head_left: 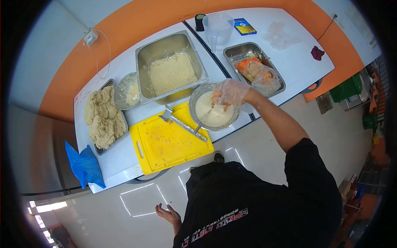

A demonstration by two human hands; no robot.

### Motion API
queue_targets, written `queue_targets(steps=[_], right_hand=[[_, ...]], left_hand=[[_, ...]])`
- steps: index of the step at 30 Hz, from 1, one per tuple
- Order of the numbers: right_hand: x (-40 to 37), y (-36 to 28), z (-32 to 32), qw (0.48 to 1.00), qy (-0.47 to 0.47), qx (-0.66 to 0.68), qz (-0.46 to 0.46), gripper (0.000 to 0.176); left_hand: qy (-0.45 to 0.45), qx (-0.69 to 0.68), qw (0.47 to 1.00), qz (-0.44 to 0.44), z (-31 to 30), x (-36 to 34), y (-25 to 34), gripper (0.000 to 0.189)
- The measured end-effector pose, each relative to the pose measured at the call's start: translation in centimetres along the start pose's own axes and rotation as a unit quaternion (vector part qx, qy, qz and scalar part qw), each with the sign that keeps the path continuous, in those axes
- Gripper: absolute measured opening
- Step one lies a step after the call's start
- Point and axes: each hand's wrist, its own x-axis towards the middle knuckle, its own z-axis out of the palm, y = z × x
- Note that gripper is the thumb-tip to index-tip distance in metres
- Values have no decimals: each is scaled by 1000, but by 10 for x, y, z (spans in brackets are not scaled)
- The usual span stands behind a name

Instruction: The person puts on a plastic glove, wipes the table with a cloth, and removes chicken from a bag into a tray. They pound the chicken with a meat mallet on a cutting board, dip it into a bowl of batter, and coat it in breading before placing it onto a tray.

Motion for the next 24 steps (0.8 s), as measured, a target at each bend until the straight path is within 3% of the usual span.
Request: queue_targets(steps=[2, 6, 8, 9, 11, 12, 14, 15, 17, 21, 24], right_hand=[[-11, -9, -24, 993, -21, 108, 45, 19], [2, -8, -25, 988, -25, 145, 51, 22], [13, -16, -19, 998, 21, -29, 55, 24], [18, -8, -11, 998, 21, -31, 54, 24], [26, 8, 0, 977, 166, -129, 24, 26], [27, 9, 7, 977, 164, -131, 24, 26], [21, -9, 26, 968, 5, -251, -5, 25], [14, -17, 38, 968, 4, -251, -4, 25], [4, -26, 65, 981, -12, -165, 101, 25], [16, -6, 105, 972, 54, -208, 94, 26], [13, -8, 94, 967, 115, -190, 126, 26]], left_hand=[[-10, 2, 1000, -27, 7, -10, -1, 43], [-30, 19, 998, -59, 17, -22, -2, 44], [-68, 38, 994, -76, 22, -25, -9, 45], [-68, 36, 994, -78, 22, -25, -13, 45], [-53, 49, 996, -53, 26, -27, -27, 46], [-55, 48, 996, -55, 26, -27, -32, 46], [-75, 62, 992, -84, 17, -24, -32, 47], [-76, 59, 991, -88, 15, -22, -33, 47], [-73, 62, 992, -82, 14, -19, -41, 47], [-85, 75, 990, -83, 10, -11, -44, 47], [-76, 76, 992, -72, 10, -7, -44, 46]])
